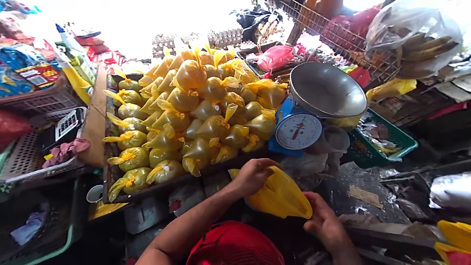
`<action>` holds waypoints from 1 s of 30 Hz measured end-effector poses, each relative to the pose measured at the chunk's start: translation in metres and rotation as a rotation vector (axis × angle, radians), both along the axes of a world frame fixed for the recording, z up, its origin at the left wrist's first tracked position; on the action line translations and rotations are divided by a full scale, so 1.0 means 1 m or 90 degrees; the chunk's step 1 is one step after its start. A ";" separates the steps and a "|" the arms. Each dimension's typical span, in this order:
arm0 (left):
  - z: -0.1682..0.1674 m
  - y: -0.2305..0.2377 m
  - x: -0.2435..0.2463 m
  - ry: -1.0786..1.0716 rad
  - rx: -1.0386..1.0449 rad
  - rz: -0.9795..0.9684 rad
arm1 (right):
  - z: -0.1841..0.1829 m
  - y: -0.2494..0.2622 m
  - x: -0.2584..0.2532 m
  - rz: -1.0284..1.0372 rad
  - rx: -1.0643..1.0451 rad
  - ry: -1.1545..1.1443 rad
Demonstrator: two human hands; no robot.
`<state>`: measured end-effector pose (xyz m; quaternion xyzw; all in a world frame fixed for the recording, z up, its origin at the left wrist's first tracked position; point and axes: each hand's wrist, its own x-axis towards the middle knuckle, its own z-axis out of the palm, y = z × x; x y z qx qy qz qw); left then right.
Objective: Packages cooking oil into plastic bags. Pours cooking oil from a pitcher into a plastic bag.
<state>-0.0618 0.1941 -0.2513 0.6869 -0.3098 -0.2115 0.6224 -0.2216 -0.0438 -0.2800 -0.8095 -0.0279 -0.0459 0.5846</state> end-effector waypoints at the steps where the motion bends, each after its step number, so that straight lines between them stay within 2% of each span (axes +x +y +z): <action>1: 0.012 0.001 -0.004 0.019 -0.048 0.005 | -0.002 0.007 0.005 0.012 -0.015 -0.079; 4: 0.048 0.017 -0.015 0.046 -0.133 0.031 | 0.015 0.038 0.043 -0.034 -0.075 -0.367; 6: 0.069 0.037 -0.012 -0.053 -0.095 0.006 | 0.049 0.039 0.074 -0.053 -0.158 -0.533; 7: 0.081 0.045 -0.009 -0.151 -0.018 0.019 | 0.068 0.040 0.087 -0.053 -0.195 -0.578; 9: 0.100 0.049 -0.006 -0.373 0.176 0.134 | 0.098 0.051 0.112 0.007 -0.181 -0.593; 11: 0.112 0.042 -0.005 -0.545 0.298 0.235 | 0.108 0.067 0.135 0.167 -0.054 -0.504; 12: 0.117 0.039 -0.005 -0.586 0.323 0.266 | 0.106 0.074 0.145 0.243 0.011 -0.438; 13: 0.121 0.037 -0.007 -0.591 0.344 0.283 | 0.098 0.080 0.150 0.272 0.048 -0.366; 15: 0.117 0.039 -0.009 -0.496 0.345 0.297 | 0.082 0.090 0.152 0.271 0.077 -0.265; 16: 0.103 0.043 -0.009 -0.418 0.298 0.304 | 0.076 0.094 0.153 0.271 0.081 -0.250; 18: 0.053 0.047 -0.013 -0.325 0.143 0.336 | 0.067 0.106 0.153 0.237 0.086 -0.262; 21: -0.013 0.041 -0.034 -0.377 0.128 0.404 | 0.073 0.123 0.153 0.166 0.128 -0.255; 24: -0.046 0.030 -0.055 -0.395 0.106 0.475 | 0.099 0.135 0.153 0.141 0.067 -0.230; 25: -0.052 0.031 -0.059 -0.364 0.070 0.486 | 0.109 0.139 0.152 0.148 0.063 -0.218; 27: -0.050 0.044 -0.064 -0.236 -0.014 0.419 | 0.125 0.145 0.152 0.178 0.065 -0.216; 29: -0.029 0.062 -0.060 -0.148 -0.122 0.326 | 0.139 0.148 0.151 0.208 0.050 -0.200; 30: -0.015 0.067 -0.056 -0.150 -0.129 0.327 | 0.144 0.148 0.150 0.225 0.043 -0.179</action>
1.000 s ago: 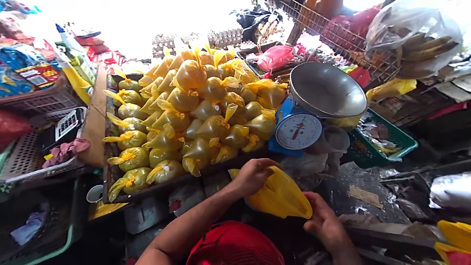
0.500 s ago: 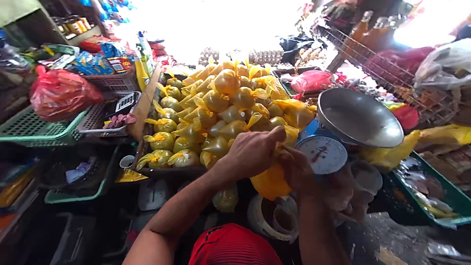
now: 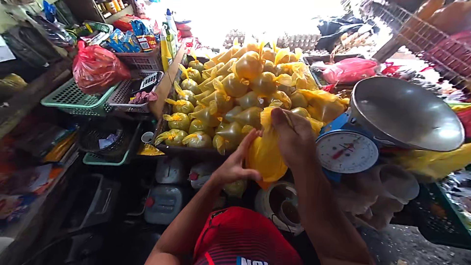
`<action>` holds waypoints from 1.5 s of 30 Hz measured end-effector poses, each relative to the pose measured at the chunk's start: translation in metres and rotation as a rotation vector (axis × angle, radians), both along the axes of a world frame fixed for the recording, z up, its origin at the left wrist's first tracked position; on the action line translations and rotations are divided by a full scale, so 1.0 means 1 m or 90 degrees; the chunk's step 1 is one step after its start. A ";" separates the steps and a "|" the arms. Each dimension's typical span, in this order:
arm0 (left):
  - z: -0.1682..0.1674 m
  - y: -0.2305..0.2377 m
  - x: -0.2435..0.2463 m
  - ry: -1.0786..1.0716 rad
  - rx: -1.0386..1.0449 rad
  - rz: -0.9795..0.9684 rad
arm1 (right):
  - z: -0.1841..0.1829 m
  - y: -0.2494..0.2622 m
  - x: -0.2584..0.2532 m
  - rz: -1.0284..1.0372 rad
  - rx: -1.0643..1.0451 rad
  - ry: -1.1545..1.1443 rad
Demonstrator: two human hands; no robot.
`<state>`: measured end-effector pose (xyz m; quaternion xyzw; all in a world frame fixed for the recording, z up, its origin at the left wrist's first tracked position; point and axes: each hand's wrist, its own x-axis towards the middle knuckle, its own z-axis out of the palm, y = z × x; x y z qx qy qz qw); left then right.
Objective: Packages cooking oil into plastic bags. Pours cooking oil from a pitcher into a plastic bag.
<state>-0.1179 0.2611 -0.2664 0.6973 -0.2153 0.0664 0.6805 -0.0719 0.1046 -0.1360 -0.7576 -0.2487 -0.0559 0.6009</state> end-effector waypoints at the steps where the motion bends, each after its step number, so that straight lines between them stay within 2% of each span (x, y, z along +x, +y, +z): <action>1: 0.015 0.000 0.003 0.001 0.032 0.044 | 0.003 0.000 -0.002 0.015 -0.008 0.029; 3: 0.038 -0.006 0.010 0.020 0.112 0.127 | 0.007 0.001 -0.004 0.040 0.001 0.108; 5: 0.055 -0.013 0.015 0.038 0.149 0.126 | 0.011 -0.001 -0.001 0.061 0.022 0.180; 9: 0.069 -0.019 0.016 0.117 0.068 0.077 | 0.012 -0.003 0.026 0.126 0.156 0.291; 11: 0.071 -0.020 0.025 0.126 0.017 0.064 | 0.015 0.004 0.039 0.148 0.172 0.313; 14: 0.074 -0.018 0.044 0.139 -0.043 0.001 | 0.025 -0.001 0.054 0.151 0.105 0.179; 17: 0.081 -0.018 0.052 0.135 -0.058 0.047 | 0.024 -0.041 0.037 0.150 -0.105 -0.054; 20: 0.086 -0.012 0.056 0.153 -0.152 0.049 | -0.028 -0.066 0.011 0.178 -0.237 -0.242; 22: 0.086 -0.011 0.053 0.154 -0.126 0.020 | -0.067 -0.064 0.005 0.157 -0.199 -0.319; 23: 0.084 -0.010 0.050 0.131 -0.075 -0.003 | -0.073 -0.063 0.006 0.161 -0.130 -0.329; 25: 0.074 0.002 0.046 0.047 0.054 -0.075 | -0.070 -0.075 0.013 0.195 -0.025 -0.292; 26: 0.067 0.009 0.041 0.026 0.107 -0.073 | -0.070 -0.085 0.016 0.202 -0.019 -0.270; 27: 0.059 0.016 0.037 0.021 0.136 -0.042 | -0.077 -0.096 0.017 0.185 -0.059 -0.262; 30: 0.022 0.020 0.043 0.095 0.105 0.097 | -0.113 -0.125 0.011 0.123 -0.257 -0.218; 31: 0.004 0.014 0.046 0.120 0.113 0.146 | -0.117 -0.131 0.010 0.090 -0.274 -0.196; 33: -0.030 -0.003 0.049 0.156 0.243 0.215 | -0.111 -0.136 0.013 -0.036 -0.268 -0.175; 34: -0.042 -0.013 0.048 0.162 0.327 0.228 | -0.105 -0.133 0.014 -0.094 -0.312 -0.154; 36: -0.052 -0.031 0.045 0.147 0.441 0.246 | -0.107 -0.105 0.004 -0.128 -0.493 -0.105; 38: -0.047 -0.041 0.040 0.108 0.443 0.258 | -0.134 -0.060 -0.018 -0.105 -0.568 -0.083; 40: -0.038 -0.042 0.043 0.137 0.304 0.255 | -0.155 -0.038 -0.023 -0.083 -0.455 -0.086; 42: -0.033 -0.039 0.050 0.176 0.108 0.226 | -0.159 -0.048 -0.003 -0.005 -0.302 -0.014; 43: -0.032 -0.040 0.052 0.145 0.096 0.218 | -0.159 -0.057 0.010 0.037 -0.220 0.035; 44: -0.031 -0.042 0.052 0.072 0.167 0.216 | -0.160 -0.065 0.024 0.056 -0.116 0.082; 45: -0.029 -0.047 0.051 -0.014 0.292 0.213 | -0.163 -0.073 0.034 0.063 -0.013 0.123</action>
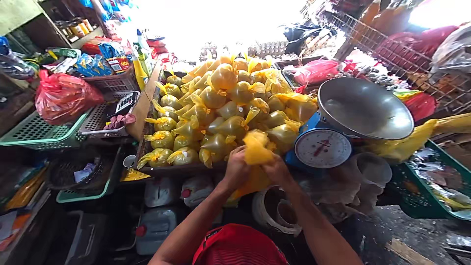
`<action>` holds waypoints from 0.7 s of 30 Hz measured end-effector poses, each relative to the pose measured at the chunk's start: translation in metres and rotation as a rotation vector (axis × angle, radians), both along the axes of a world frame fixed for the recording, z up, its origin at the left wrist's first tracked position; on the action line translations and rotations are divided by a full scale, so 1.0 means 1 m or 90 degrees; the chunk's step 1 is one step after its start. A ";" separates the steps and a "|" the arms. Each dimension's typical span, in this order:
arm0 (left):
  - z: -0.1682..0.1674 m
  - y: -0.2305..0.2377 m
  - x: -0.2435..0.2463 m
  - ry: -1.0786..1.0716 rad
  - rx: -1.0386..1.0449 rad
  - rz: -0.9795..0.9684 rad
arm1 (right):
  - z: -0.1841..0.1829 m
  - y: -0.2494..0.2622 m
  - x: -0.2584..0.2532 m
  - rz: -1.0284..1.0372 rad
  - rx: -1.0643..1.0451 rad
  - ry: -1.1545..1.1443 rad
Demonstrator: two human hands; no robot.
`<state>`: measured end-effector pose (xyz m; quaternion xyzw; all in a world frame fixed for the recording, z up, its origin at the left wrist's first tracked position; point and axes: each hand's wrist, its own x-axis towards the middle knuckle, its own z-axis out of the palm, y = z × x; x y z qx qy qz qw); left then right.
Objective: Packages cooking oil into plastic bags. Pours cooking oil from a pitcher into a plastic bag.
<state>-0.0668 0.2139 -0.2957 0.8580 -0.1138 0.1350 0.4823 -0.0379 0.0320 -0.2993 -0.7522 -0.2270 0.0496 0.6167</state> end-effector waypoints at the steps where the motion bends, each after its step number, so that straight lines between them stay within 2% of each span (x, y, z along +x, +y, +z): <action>1: 0.002 -0.004 -0.002 -0.039 0.155 -0.002 | -0.007 -0.007 0.009 0.024 0.077 0.037; 2: 0.005 -0.004 -0.006 -0.042 0.292 0.003 | -0.013 -0.014 0.018 0.060 0.055 0.014; 3: 0.010 0.001 -0.011 0.002 0.377 -0.016 | -0.016 -0.021 0.026 0.071 -0.072 -0.027; 4: 0.017 0.011 -0.016 0.078 0.400 -0.064 | -0.008 -0.024 0.025 0.071 -0.250 -0.061; 6: 0.030 0.033 -0.031 0.141 0.303 -0.184 | 0.025 -0.023 -0.003 0.129 -0.476 -0.129; 7: 0.042 0.039 -0.039 0.112 0.202 -0.244 | 0.046 -0.025 -0.016 0.172 -0.490 -0.206; 9: 0.076 0.037 -0.050 0.035 -0.029 -0.341 | 0.084 -0.034 -0.023 0.209 -0.324 -0.296; 11: 0.093 0.028 -0.054 0.092 -0.276 -0.323 | 0.101 -0.033 -0.012 0.265 -0.119 -0.234; 13: 0.071 0.015 -0.039 0.188 -0.541 -0.226 | 0.088 -0.028 -0.006 0.247 0.040 -0.065; 14: 0.057 0.009 -0.034 0.209 -0.633 -0.170 | 0.076 -0.028 -0.017 0.193 0.121 0.071; 15: 0.040 0.006 -0.031 0.212 -0.680 -0.138 | 0.065 -0.027 -0.038 0.089 0.179 0.211; 16: 0.023 0.004 -0.028 0.204 -0.699 -0.125 | 0.051 -0.019 -0.053 -0.040 0.187 0.278; 17: 0.008 0.002 -0.024 0.206 -0.704 -0.125 | 0.032 -0.011 -0.060 -0.135 0.134 0.253; 18: -0.004 0.001 -0.021 0.216 -0.702 -0.120 | 0.017 0.000 -0.059 -0.205 0.030 0.154; 19: -0.010 -0.002 -0.018 0.230 -0.696 -0.098 | 0.014 0.012 -0.057 -0.264 -0.106 0.061; 21: -0.013 -0.005 -0.012 0.258 -0.647 -0.015 | 0.025 0.031 -0.050 -0.287 -0.373 -0.049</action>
